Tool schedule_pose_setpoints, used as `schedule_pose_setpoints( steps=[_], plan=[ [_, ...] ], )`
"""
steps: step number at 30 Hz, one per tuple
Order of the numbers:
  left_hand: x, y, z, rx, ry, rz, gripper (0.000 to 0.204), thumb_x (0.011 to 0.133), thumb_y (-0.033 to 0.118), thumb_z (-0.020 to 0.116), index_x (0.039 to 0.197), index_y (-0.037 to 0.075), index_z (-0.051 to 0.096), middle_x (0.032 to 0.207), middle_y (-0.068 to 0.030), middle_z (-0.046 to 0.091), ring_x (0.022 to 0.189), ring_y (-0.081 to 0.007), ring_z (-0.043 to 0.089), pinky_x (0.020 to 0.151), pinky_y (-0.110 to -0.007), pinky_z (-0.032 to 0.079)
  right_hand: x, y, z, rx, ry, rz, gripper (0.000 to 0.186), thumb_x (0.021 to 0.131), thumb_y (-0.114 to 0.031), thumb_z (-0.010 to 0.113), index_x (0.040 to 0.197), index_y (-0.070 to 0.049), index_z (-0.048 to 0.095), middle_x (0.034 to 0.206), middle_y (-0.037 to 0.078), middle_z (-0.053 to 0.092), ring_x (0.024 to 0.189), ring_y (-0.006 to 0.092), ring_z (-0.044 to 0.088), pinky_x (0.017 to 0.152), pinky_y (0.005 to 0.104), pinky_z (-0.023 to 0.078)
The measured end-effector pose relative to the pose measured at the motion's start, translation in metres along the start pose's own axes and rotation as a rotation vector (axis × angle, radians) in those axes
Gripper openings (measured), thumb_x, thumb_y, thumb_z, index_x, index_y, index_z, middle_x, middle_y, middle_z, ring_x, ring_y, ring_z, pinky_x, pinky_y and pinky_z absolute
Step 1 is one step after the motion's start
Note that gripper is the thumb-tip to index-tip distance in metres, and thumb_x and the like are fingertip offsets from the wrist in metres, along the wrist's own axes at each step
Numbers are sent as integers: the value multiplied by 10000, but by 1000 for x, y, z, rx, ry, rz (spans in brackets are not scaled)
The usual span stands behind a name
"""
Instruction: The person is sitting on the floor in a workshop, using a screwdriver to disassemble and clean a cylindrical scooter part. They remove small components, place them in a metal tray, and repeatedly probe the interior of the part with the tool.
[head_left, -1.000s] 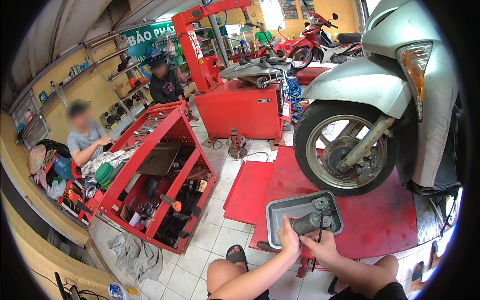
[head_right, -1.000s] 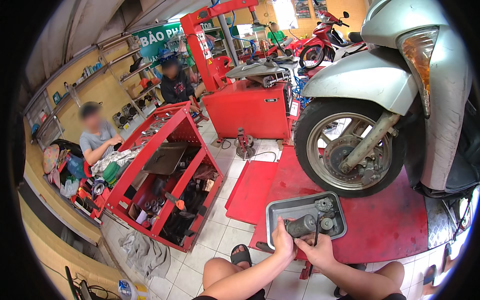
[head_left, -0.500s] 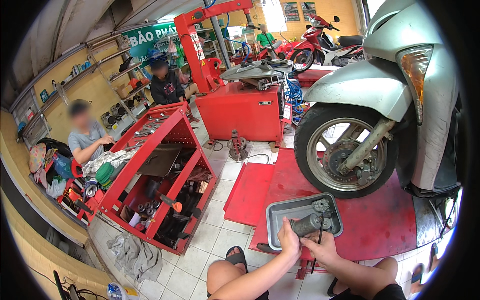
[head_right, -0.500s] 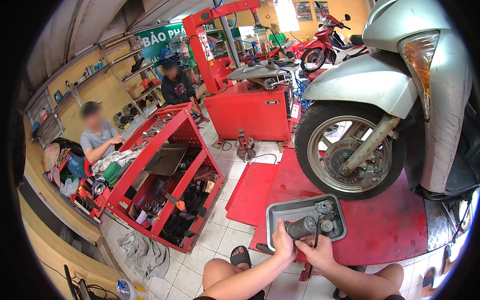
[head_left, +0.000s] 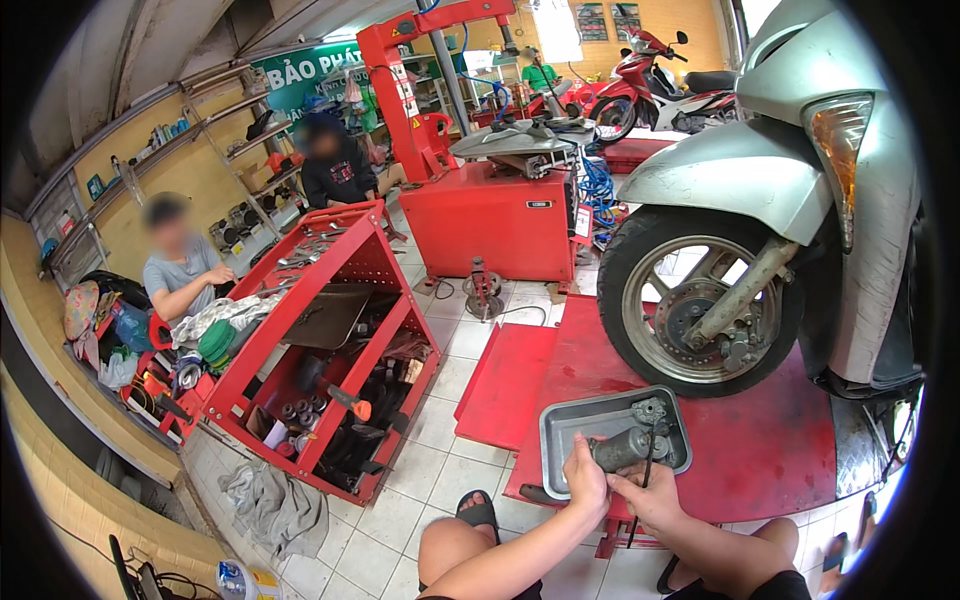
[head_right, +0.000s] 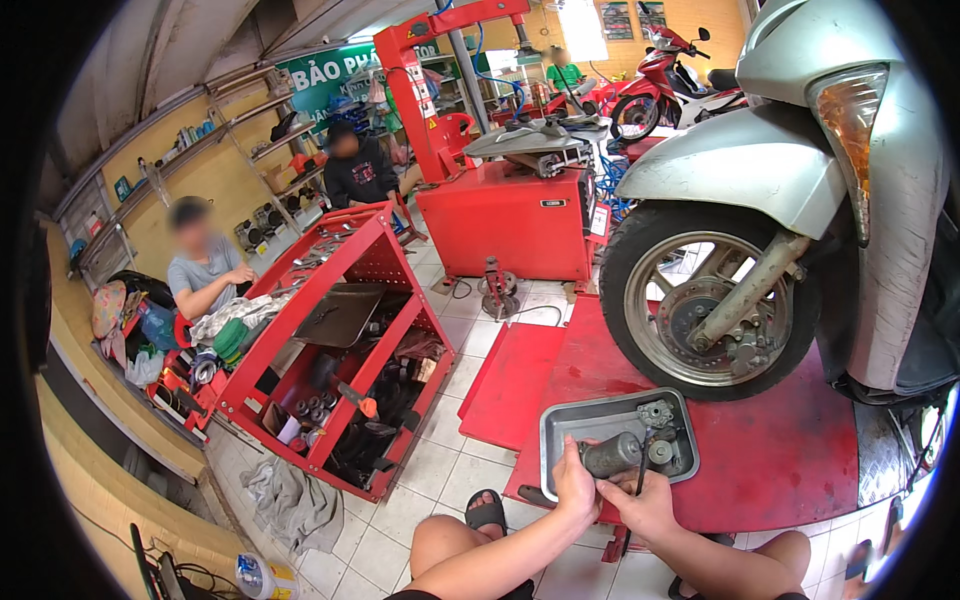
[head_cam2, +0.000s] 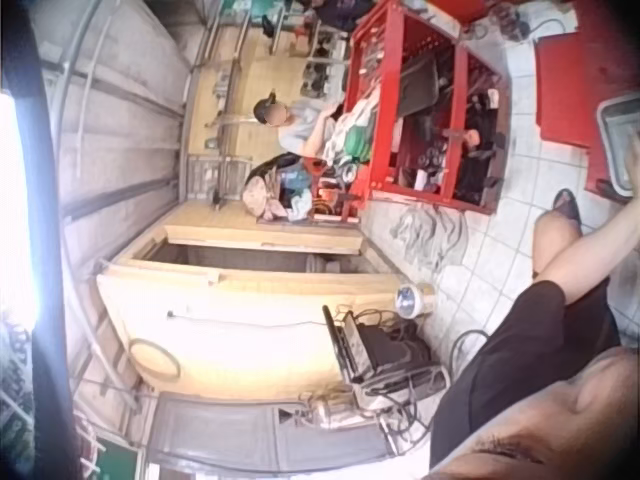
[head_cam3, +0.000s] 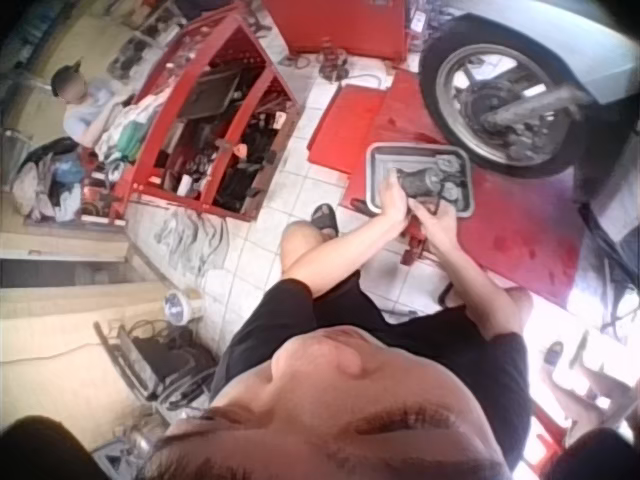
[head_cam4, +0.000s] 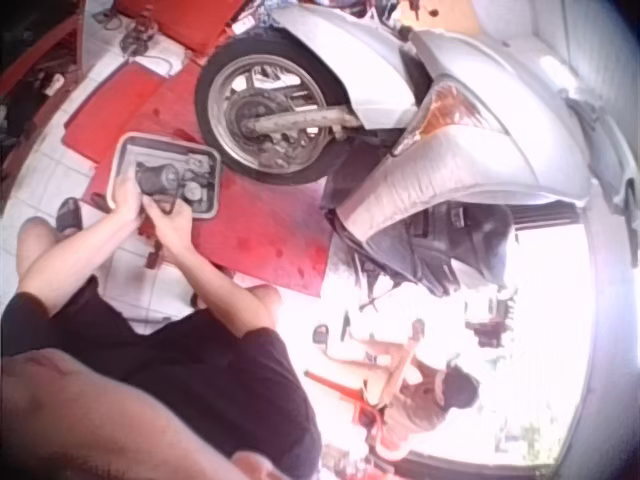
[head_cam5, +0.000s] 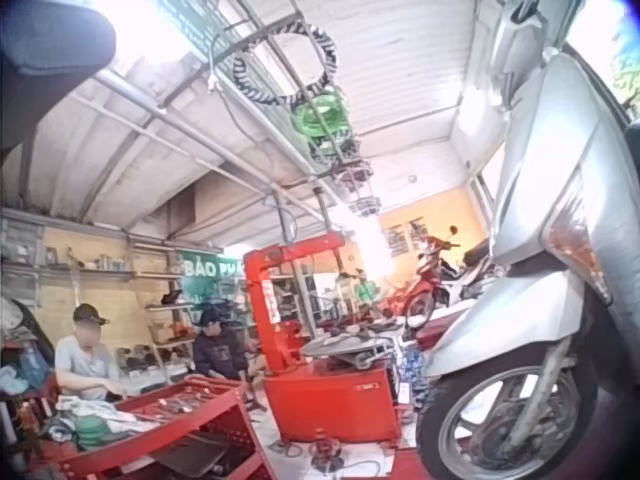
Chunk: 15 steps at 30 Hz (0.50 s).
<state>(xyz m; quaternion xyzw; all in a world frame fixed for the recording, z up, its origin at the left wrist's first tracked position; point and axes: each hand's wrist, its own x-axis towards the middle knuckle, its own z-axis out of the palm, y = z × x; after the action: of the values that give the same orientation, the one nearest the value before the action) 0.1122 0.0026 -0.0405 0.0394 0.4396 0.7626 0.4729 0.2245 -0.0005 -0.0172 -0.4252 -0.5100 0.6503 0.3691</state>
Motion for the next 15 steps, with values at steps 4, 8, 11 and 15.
schedule_pose_setpoints(
  steps=[4, 8, 11, 15],
  plan=[
    [5, -7, -3, 0, -22, 6, 463, 1082, 401, 365, 943, 33, 610, 889, -88, 642, 806, -174, 616, 753, -335, 508, -4, -13, 2, 88, 1, 121, 168, 836, -52, 764, 840, -4, 603, 602, -6, 550, 408, 55, 391, 360, 235, 261],
    [-2, -4, 6, 24, -15, 5, 471, 1083, 386, 379, 915, 28, 636, 861, -68, 633, 783, -139, 581, 729, -314, 477, -6, -15, -2, 37, 27, 143, 157, 840, -50, 756, 849, -2, 607, 610, -10, 549, 414, 51, 397, 367, 236, 266],
    [-3, -2, 4, 15, -10, 16, 468, 1083, 383, 379, 921, 28, 638, 857, -66, 634, 783, -137, 582, 732, -312, 476, -7, -13, 1, 79, 12, 125, 140, 840, -51, 755, 873, 9, 632, 609, -5, 574, 409, 53, 418, 367, 233, 279],
    [-2, -4, 1, 7, -22, -8, 464, 1084, 379, 375, 928, 28, 633, 860, -67, 636, 786, -141, 589, 732, -307, 478, -5, -8, -1, 88, -8, 102, 147, 843, -55, 753, 877, 12, 627, 610, -4, 569, 421, 55, 426, 372, 232, 287]
  ],
)
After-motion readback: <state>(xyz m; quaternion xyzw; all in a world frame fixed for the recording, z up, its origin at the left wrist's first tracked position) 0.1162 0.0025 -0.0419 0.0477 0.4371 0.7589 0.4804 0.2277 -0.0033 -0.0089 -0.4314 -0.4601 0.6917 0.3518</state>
